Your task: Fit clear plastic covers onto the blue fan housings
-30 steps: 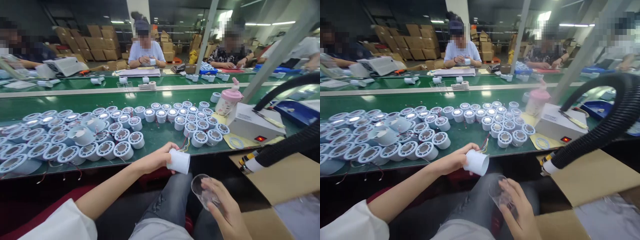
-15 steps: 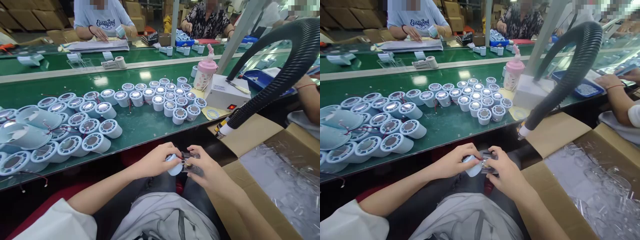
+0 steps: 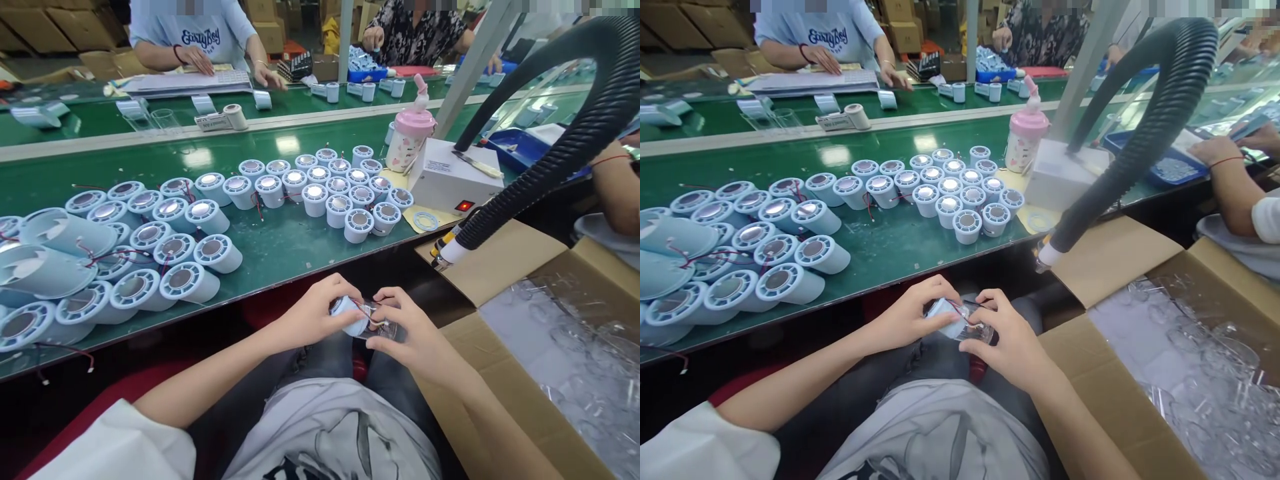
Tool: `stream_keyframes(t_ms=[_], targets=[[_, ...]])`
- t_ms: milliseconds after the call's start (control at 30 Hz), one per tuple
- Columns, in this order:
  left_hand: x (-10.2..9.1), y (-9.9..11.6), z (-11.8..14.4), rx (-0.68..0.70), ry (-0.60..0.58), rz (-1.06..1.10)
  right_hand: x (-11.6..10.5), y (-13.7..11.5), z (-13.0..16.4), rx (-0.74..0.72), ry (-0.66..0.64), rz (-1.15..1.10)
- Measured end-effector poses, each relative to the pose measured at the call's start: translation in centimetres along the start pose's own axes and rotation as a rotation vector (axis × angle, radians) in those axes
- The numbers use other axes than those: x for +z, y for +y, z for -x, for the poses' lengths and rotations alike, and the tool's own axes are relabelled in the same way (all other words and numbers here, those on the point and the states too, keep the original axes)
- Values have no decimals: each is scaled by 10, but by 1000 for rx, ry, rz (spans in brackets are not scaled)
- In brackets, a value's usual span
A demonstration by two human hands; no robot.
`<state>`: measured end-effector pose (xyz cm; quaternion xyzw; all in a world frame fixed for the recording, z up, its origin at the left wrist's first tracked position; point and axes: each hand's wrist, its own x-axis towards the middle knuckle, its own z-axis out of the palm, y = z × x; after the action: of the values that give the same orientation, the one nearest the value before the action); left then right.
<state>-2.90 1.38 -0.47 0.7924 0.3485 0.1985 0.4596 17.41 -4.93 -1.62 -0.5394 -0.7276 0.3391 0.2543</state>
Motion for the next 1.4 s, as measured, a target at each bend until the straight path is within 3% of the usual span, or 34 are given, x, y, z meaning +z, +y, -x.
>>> stream_keyframes(t_ms=[133, 267, 400, 567, 667, 733, 833, 933, 1033, 1400], targets=[[4, -12, 2, 30, 44, 101, 2, -4, -1, 66, 90, -129], [3, -21, 3, 91, 19, 64, 1, -6, 0, 109, 81, -288], [0, -26, 3, 139, -51, 80, -2, -4, 2, 246, 98, -529], [4, -24, 5, 63, -146, 320, -8, 1, 1, 438, 147, -867], [8, -19, 7, -11, -192, 462, -10, 4, 2, 456, 159, -965], [10, -16, 8, -61, -188, 545, -10, 5, 4, 355, 120, -911], [11, -15, 11, -114, -165, 686, -8, 2, 11, 118, 53, -554], [10, -14, 14, -170, -194, 769, -5, -2, 19, -18, 96, -291], [7, -11, 16, -169, -236, 752, -5, -2, 24, -3, 99, -356], [0, 2, 17, 73, -185, 477, -11, -5, 27, 165, 10, -692]])
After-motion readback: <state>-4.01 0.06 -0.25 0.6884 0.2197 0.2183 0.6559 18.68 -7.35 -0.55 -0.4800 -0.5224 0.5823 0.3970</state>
